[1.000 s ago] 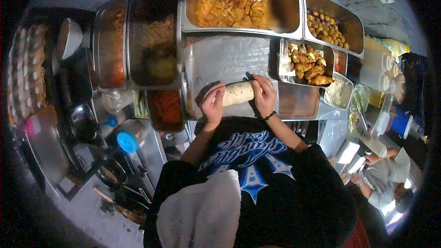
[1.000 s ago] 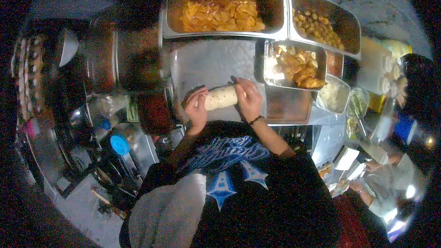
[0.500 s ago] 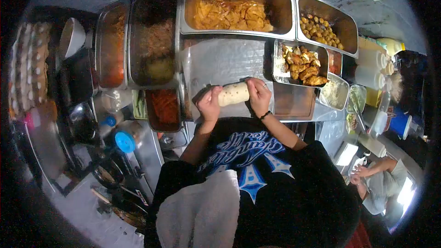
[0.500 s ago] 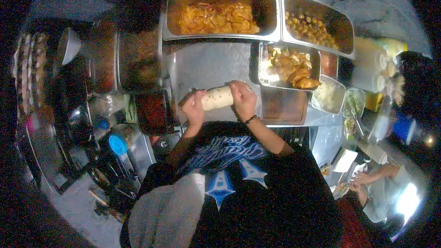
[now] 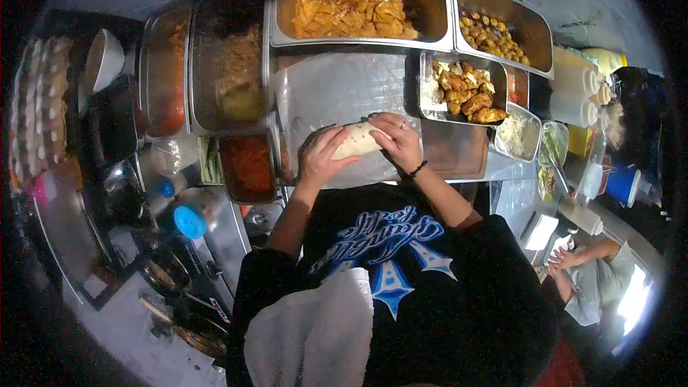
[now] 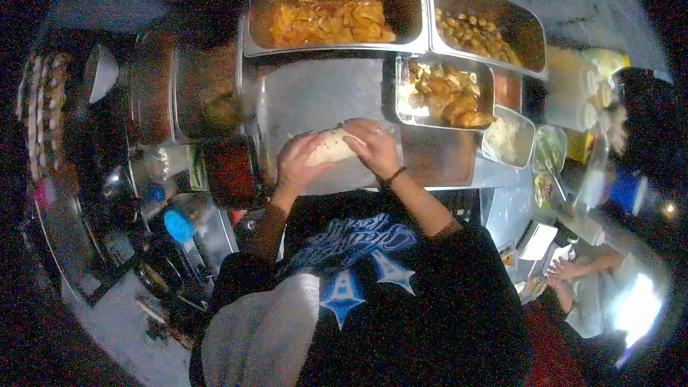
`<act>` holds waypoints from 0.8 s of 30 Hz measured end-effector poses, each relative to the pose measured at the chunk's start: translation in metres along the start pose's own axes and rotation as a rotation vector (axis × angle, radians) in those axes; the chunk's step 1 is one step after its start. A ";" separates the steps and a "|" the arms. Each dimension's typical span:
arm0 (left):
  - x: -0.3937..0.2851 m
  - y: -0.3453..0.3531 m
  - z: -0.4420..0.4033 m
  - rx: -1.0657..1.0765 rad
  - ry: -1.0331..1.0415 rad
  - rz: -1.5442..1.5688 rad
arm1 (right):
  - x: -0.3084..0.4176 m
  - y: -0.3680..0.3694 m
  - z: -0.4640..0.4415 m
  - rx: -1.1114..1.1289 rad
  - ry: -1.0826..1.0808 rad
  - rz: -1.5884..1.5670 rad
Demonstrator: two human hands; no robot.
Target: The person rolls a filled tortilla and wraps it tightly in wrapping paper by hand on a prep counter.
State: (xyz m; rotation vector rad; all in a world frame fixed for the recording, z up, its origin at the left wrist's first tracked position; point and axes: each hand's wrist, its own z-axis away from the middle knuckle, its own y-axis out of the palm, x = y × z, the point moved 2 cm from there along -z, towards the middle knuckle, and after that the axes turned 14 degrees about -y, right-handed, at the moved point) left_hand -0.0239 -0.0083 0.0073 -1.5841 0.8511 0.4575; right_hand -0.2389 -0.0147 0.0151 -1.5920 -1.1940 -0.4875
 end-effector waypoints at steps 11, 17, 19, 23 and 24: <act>-0.012 -0.022 0.012 -0.044 0.043 -0.122 | 0.018 -0.032 0.002 0.067 -0.172 0.213; 0.016 -0.039 0.078 0.148 0.175 -0.217 | 0.039 -0.063 0.061 0.477 -0.360 0.357; 0.013 -0.041 0.073 0.297 0.204 -0.377 | 0.035 -0.049 0.061 0.479 -0.376 0.355; 0.010 -0.043 0.066 0.248 0.290 -0.351 | 0.026 -0.028 0.062 0.489 -0.412 0.358; 0.013 -0.042 0.069 0.274 0.277 -0.301 | 0.028 -0.026 0.058 0.486 -0.423 0.375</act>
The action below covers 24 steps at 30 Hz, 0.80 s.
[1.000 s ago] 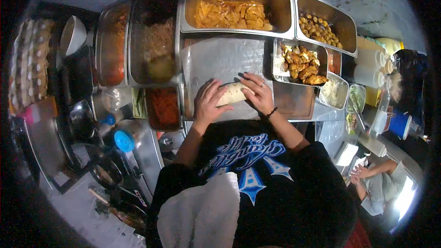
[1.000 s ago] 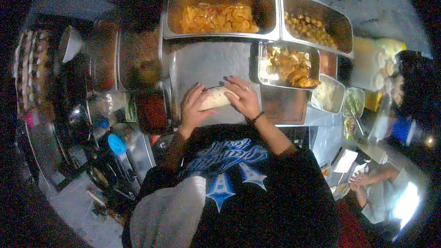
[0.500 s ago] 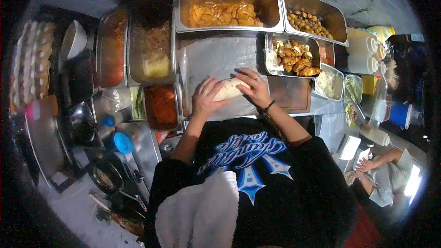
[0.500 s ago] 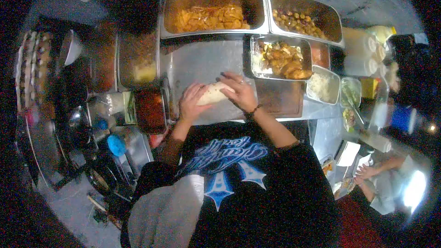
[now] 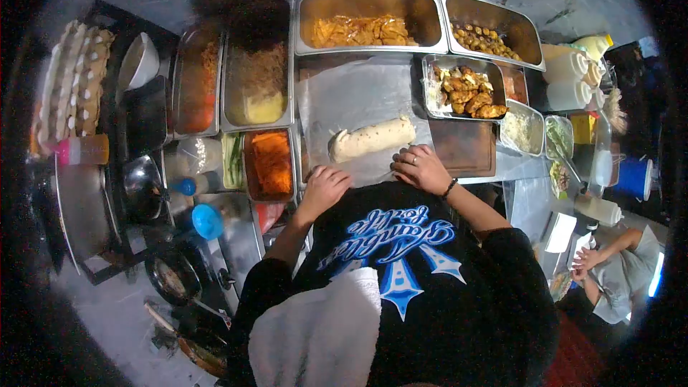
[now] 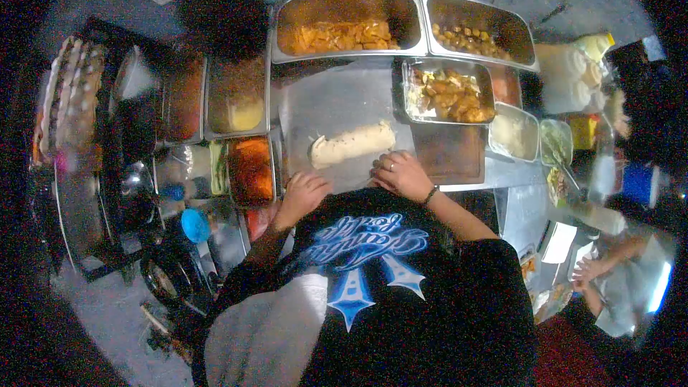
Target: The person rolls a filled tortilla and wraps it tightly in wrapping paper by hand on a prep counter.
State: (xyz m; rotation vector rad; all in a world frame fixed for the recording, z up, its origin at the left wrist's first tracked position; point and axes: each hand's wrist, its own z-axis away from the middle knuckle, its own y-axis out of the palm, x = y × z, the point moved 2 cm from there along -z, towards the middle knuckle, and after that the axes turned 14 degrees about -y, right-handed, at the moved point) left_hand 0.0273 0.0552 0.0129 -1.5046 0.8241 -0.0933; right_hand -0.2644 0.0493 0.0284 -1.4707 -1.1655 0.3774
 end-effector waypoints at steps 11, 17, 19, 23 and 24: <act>-0.003 -0.034 -0.050 -0.140 -0.175 0.144 | -0.027 -0.028 -0.028 -0.083 0.024 0.172; 0.009 -0.020 -0.068 -0.190 -0.503 0.514 | -0.058 -0.016 -0.050 -0.214 0.190 -0.146; 0.011 -0.020 -0.076 -0.179 -0.585 0.554 | -0.064 -0.020 -0.058 -0.223 0.302 -0.177; 0.028 -0.010 -0.087 -0.178 -0.698 0.489 | -0.082 -0.013 -0.070 -0.216 0.454 -0.285; 0.031 -0.008 -0.089 -0.174 -0.700 0.492 | -0.082 -0.016 -0.076 -0.213 0.458 -0.287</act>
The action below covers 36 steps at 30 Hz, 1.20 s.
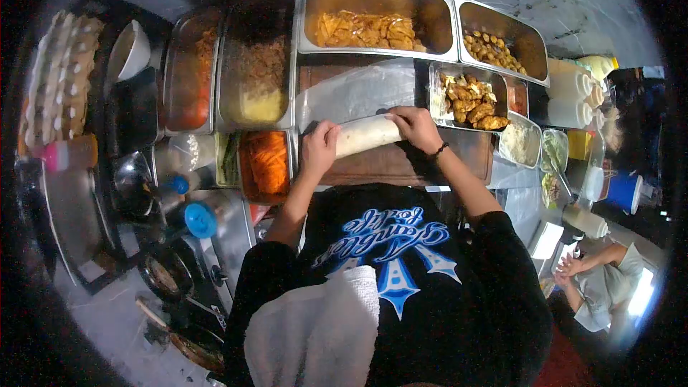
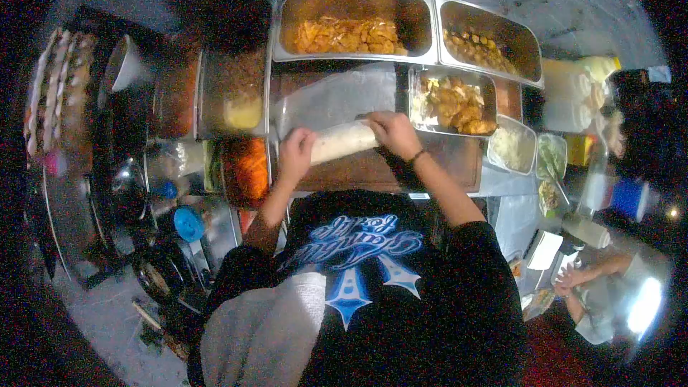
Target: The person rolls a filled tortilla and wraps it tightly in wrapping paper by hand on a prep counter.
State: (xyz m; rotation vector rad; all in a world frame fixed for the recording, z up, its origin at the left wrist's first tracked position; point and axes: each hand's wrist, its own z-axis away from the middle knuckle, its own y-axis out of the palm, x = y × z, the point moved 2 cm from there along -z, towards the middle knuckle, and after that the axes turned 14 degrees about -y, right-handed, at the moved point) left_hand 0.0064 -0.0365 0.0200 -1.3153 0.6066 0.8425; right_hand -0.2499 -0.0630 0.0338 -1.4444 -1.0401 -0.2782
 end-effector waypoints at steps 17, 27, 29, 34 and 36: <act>0.027 -0.004 0.004 0.296 -0.183 -0.103 | 0.020 0.009 0.034 0.177 0.379 -0.113; -0.052 0.020 0.051 0.174 0.408 -0.556 | 0.007 0.018 0.024 0.223 0.334 -0.053; -0.041 0.028 0.050 0.181 0.412 -0.712 | 0.016 0.011 0.023 0.260 0.352 -0.010; -0.037 0.029 0.049 0.170 0.403 -0.756 | 0.056 0.002 0.029 0.251 -0.199 0.297; -0.039 0.031 0.049 0.178 0.412 -0.751 | 0.065 0.002 0.037 0.274 -0.317 0.281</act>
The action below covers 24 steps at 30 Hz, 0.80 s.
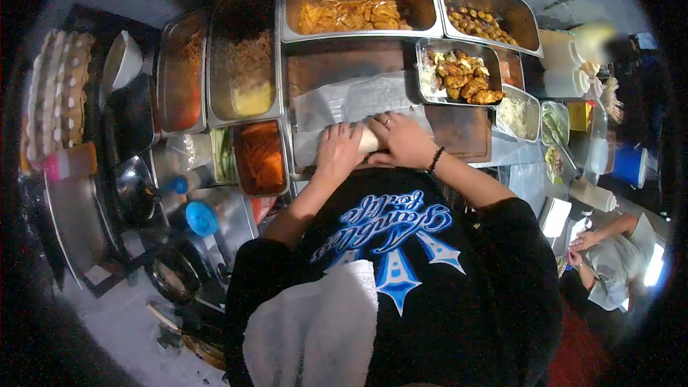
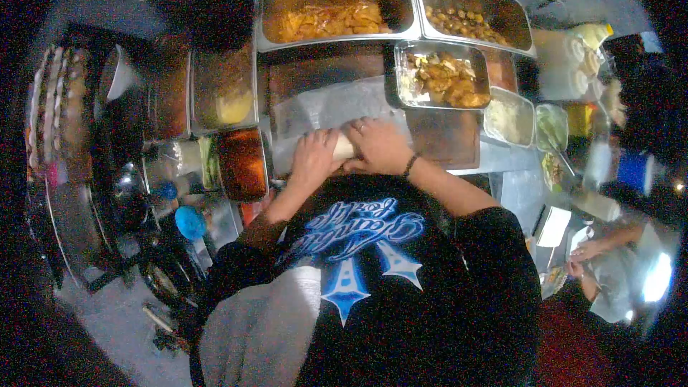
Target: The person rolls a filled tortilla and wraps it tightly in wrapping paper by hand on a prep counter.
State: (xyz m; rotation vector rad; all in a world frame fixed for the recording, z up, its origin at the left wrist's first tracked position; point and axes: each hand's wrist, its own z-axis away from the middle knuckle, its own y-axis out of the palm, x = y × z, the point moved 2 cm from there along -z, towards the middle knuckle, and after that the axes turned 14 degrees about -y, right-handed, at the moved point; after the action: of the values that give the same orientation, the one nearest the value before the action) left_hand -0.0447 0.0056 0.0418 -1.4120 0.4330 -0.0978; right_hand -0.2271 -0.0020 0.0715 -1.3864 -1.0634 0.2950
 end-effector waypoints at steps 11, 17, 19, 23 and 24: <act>0.023 0.017 -0.010 -0.146 0.210 0.197 | -0.031 0.067 0.009 0.103 0.177 -0.051; 0.035 0.012 -0.017 0.076 0.195 0.010 | -0.030 0.056 0.008 0.011 0.136 0.018; 0.037 0.011 -0.019 0.130 0.190 0.113 | -0.030 0.051 0.010 0.015 0.048 -0.040; 0.061 0.039 -0.011 0.092 0.208 0.115 | -0.043 0.074 0.014 0.034 0.040 -0.075; 0.059 0.039 -0.009 -0.008 0.266 0.132 | -0.037 0.065 0.013 0.076 0.114 -0.063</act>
State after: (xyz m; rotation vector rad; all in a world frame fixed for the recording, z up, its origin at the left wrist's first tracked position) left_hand -0.0012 -0.0147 -0.0107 -1.3793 0.7457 -0.1774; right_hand -0.2308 -0.0056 -0.0043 -1.2841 -0.9897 0.2054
